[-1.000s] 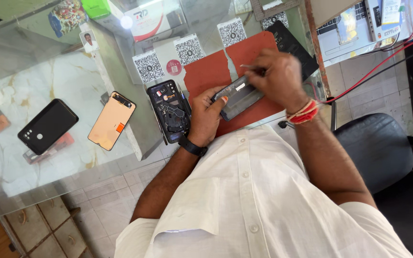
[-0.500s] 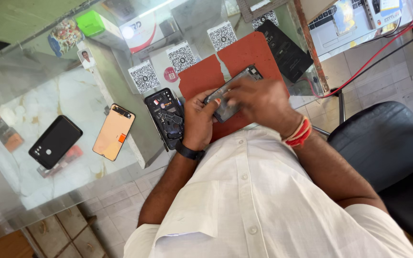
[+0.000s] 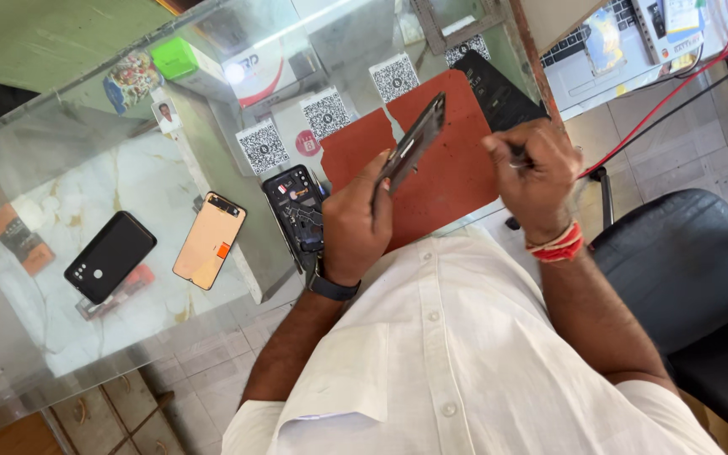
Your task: The person pries open a smartphone on a red mat, using a thin metal tool to work around the edge of the phone's back cover while holding the phone steady with the other hand. They reposition the phone and continue prying along its edges, with other disassembled phones and parts on the counter.
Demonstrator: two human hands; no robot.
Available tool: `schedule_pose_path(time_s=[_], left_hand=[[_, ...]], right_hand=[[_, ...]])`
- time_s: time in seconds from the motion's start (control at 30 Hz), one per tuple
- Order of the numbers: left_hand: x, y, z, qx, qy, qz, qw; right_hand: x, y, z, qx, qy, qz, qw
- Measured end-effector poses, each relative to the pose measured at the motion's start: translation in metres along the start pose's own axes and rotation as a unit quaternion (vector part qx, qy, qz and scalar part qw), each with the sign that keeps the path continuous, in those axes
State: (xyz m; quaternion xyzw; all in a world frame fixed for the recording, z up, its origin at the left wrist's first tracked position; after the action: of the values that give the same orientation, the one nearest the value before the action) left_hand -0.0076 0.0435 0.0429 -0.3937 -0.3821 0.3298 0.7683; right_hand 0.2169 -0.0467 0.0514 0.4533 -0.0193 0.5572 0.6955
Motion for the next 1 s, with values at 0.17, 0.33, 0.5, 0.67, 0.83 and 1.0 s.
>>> schedule_pose_path(time_s=[0.17,0.33,0.5,0.67,0.83,1.0], left_hand=[[-0.022,0.060,-0.026,-0.434,-0.019,0.245,0.867],[-0.025,0.066,-0.043,-0.568,0.068,0.268,0.775],[-0.013,0.079,-0.065,-0.603,0.117,0.343,0.710],[-0.016,0.056,-0.101,-0.730,0.178,0.381,0.538],[-0.022,0.049,-0.104,-0.755,0.187,0.355,0.519],[-0.028,0.059,-0.105,-0.796,0.106,0.396,0.444]], right_hand=[[-0.007,-0.027,-0.045,0.158,0.088,-0.222,0.958],[-0.013,-0.049,-0.066,0.365,0.126,-0.347,0.855],[-0.019,-0.054,-0.072,0.354,0.191,-0.386,0.830],[-0.015,-0.039,-0.077,0.342,0.213,-0.351,0.845],[0.011,0.016,-0.037,-0.026,0.126,-0.019,0.992],[0.005,0.060,-0.059,-0.040,0.242,0.168,0.955]])
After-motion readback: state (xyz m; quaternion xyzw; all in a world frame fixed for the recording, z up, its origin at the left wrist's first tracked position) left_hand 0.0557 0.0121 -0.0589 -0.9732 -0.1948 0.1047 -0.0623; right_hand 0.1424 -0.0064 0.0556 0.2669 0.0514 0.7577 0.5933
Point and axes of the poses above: each hand's wrist, its own x-axis towards the middle knuckle, its own z-axis out of the back of the hand, y = z × x, the point moved 9 cm from there along x, towards the middle knuckle, and after that the axes turned 6 degrees about -x, right-handed, at the moved point
